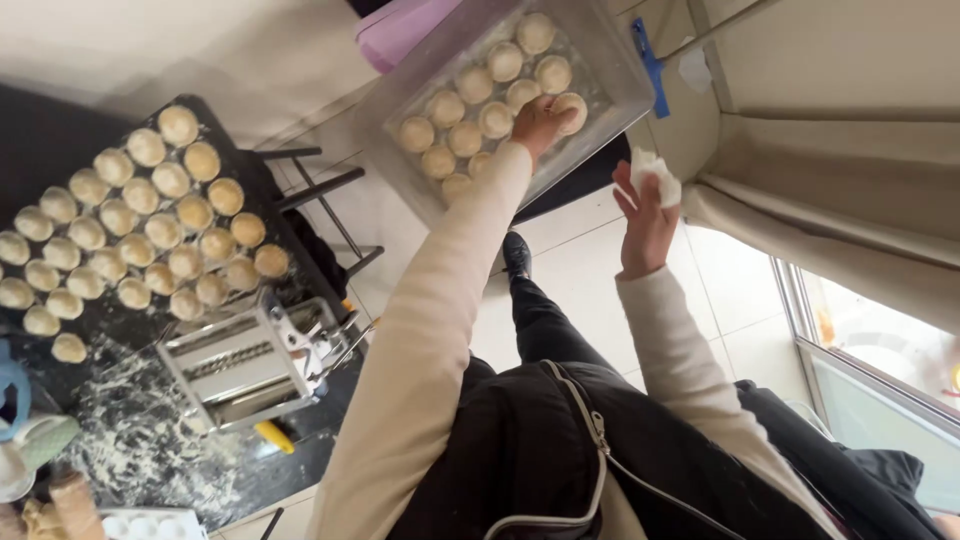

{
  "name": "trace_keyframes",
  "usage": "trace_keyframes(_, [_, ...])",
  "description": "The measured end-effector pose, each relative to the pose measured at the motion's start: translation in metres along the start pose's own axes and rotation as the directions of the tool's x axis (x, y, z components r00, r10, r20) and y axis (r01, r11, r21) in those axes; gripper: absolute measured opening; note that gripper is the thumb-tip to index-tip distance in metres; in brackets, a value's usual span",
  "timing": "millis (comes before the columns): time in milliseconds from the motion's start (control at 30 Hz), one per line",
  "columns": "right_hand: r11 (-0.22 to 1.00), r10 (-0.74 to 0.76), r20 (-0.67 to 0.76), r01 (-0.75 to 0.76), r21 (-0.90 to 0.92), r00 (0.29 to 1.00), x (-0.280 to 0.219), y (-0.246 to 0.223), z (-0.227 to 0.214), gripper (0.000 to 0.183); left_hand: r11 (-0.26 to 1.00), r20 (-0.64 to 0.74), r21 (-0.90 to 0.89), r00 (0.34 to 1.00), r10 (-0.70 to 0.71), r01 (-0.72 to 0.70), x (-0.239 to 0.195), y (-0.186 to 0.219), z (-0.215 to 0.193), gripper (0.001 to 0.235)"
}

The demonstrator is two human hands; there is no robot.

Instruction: The recorder is filling, sealing, and trimming dough to make small pastries like empanadas on a floured countertop.

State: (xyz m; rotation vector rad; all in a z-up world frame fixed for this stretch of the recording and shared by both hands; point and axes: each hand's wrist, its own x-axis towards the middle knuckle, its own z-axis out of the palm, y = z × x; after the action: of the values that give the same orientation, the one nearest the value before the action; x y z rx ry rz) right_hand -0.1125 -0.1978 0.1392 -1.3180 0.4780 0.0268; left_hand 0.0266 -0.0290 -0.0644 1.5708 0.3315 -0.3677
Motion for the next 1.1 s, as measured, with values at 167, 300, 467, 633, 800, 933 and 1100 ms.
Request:
trace_keyframes(167, [0.996,0.086,-0.048,-0.087,-0.030,0.995,0.010,0.011,-0.021,0.043,0.924,-0.067,0.333,0.973,0.219,-0.185,0.067,-0.084,0.029,0.049])
trace_keyframes(300, [0.993,0.103,-0.027,-0.105,-0.060,0.994,0.012,0.006,-0.014,0.034,0.849,-0.062,0.498,0.970,0.235,-0.174,0.048,-0.060,0.027,0.043])
trace_keyframes(467, [0.993,0.044,0.038,-0.040,-0.107,0.998,0.012,-0.001,0.000,0.026,0.772,-0.112,0.553,0.891,0.441,-0.312,-0.021,0.023,0.002,0.038])
trace_keyframes(633, [0.994,-0.025,0.221,0.047,-0.095,0.975,-0.003,0.027,0.037,0.017,0.909,-0.067,0.249,0.931,0.360,-0.334,-0.157,0.093,-0.052,0.029])
trace_keyframes(800, [0.980,0.141,0.703,0.001,-0.197,0.697,-0.070,0.048,0.125,0.013,0.964,-0.221,0.028,0.939,0.264,-0.265,-0.327,0.154,-0.142,0.041])
trace_keyframes(933, [0.963,0.207,0.902,0.082,-0.256,0.380,-0.165,0.071,0.182,0.021,0.962,-0.516,0.040,0.819,0.251,-0.269,-0.456,0.119,-0.205,0.031])
trace_keyframes(1100, [0.931,0.354,0.934,0.079,-0.356,0.043,-0.271,0.092,0.228,0.019,0.928,-0.912,0.018,0.375,0.168,-0.372,-0.605,0.039,-0.264,0.018])
